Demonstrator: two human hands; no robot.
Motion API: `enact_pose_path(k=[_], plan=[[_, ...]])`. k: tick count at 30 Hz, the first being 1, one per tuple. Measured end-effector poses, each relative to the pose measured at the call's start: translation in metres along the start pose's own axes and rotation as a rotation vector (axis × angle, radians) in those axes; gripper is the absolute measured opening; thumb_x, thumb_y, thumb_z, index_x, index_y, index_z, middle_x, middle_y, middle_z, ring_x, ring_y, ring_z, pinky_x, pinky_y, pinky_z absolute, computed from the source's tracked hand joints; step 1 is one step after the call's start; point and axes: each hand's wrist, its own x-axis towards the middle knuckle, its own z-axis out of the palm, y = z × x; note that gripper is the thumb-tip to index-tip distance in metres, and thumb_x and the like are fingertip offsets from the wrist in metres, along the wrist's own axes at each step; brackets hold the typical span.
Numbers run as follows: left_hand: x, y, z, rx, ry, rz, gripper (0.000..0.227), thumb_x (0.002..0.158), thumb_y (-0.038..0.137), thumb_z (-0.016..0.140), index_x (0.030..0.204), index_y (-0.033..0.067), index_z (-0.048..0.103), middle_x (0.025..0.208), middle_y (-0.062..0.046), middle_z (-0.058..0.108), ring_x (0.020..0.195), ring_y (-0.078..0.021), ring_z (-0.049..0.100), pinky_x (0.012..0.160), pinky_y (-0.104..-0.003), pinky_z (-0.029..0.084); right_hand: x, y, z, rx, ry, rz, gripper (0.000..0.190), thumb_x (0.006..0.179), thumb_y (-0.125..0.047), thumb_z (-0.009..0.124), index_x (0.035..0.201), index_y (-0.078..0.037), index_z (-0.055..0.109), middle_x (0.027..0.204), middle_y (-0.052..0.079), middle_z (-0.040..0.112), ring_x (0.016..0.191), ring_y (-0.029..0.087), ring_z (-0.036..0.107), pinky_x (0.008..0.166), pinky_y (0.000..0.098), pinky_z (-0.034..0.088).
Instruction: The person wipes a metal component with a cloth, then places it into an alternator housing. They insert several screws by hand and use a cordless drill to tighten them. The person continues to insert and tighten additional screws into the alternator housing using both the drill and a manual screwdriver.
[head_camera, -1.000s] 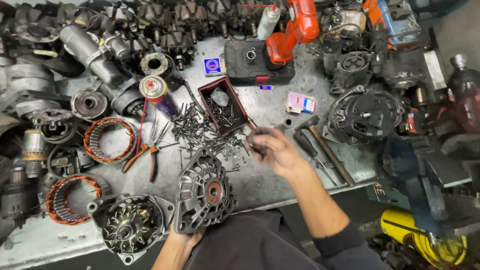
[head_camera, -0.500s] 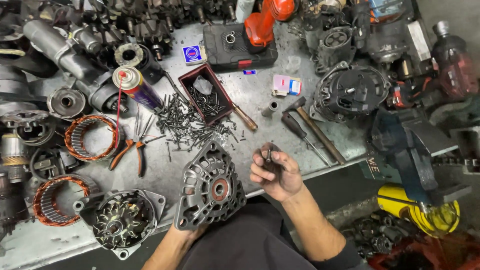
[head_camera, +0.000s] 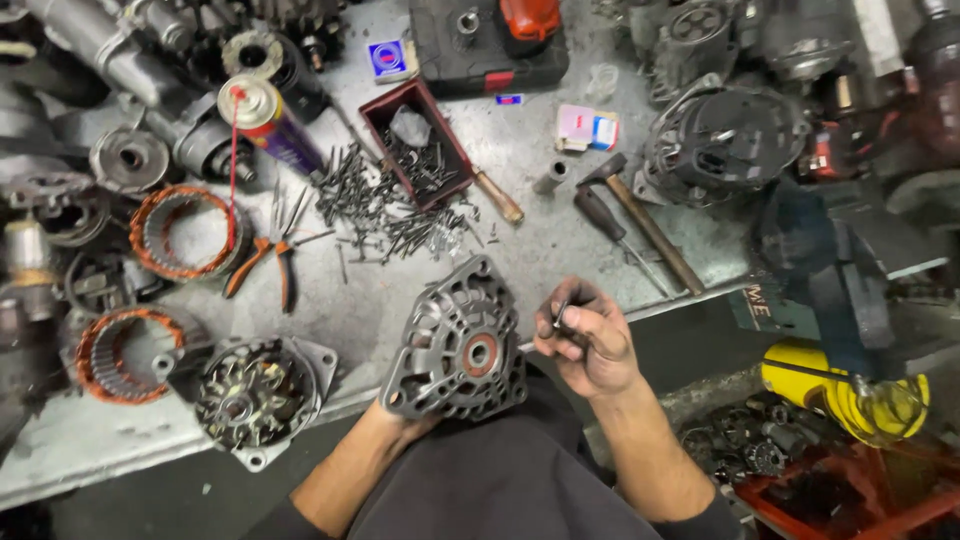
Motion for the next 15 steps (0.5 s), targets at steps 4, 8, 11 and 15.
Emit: enact_pose_path(k=[4,8,11,15], plan=[[-0.011,-0.002,-0.003,-0.005,-0.003,0.006,0.050,0.099,0.040,0.050,0.135,0.0073,0.062,0.130,-0.013,0.069,0.113,-0.0279,0.068,0.099,-0.047,0.056,-0.007,0.006,0.005,-0.105,0.004,-0.053,0.017,0.090,-0.004,0.071,0.105,-0.002,0.064,0.086,0.012,0.068,0.056,0.008,0.049,0.060,0.0261,0.046],[-0.012,-0.003,-0.013,0.047,-0.124,0.041,0.047,0.102,0.034,0.051,0.136,0.0029,0.061,0.132,-0.016,0.068,0.115,-0.0281,0.069,0.103,-0.046,0.055,-0.008,0.011,0.001,-0.239,0.020,0.002,0.021,0.089,-0.001,0.074,0.108,0.004,0.068,0.088,0.016,0.071,0.063,0.012,0.056,0.059,0.0249,0.046],[-0.010,-0.004,-0.017,0.067,-0.128,0.053,0.046,0.102,0.031,0.052,0.136,0.0014,0.061,0.131,-0.017,0.068,0.114,-0.0288,0.070,0.103,-0.047,0.056,-0.007,0.013,0.002,-0.290,-0.019,0.048,0.022,0.090,-0.002,0.076,0.109,0.006,0.072,0.092,0.018,0.074,0.069,0.013,0.061,0.063,0.0257,0.049],[-0.011,-0.001,-0.016,0.045,-0.069,0.050,0.045,0.101,0.029,0.052,0.134,0.0011,0.060,0.126,-0.018,0.070,0.110,-0.0296,0.071,0.098,-0.047,0.058,-0.003,0.004,0.024,-0.686,-0.110,-0.005,0.023,0.086,-0.006,0.079,0.107,0.004,0.076,0.092,0.013,0.078,0.081,0.015,0.072,0.074,0.0268,0.057]])
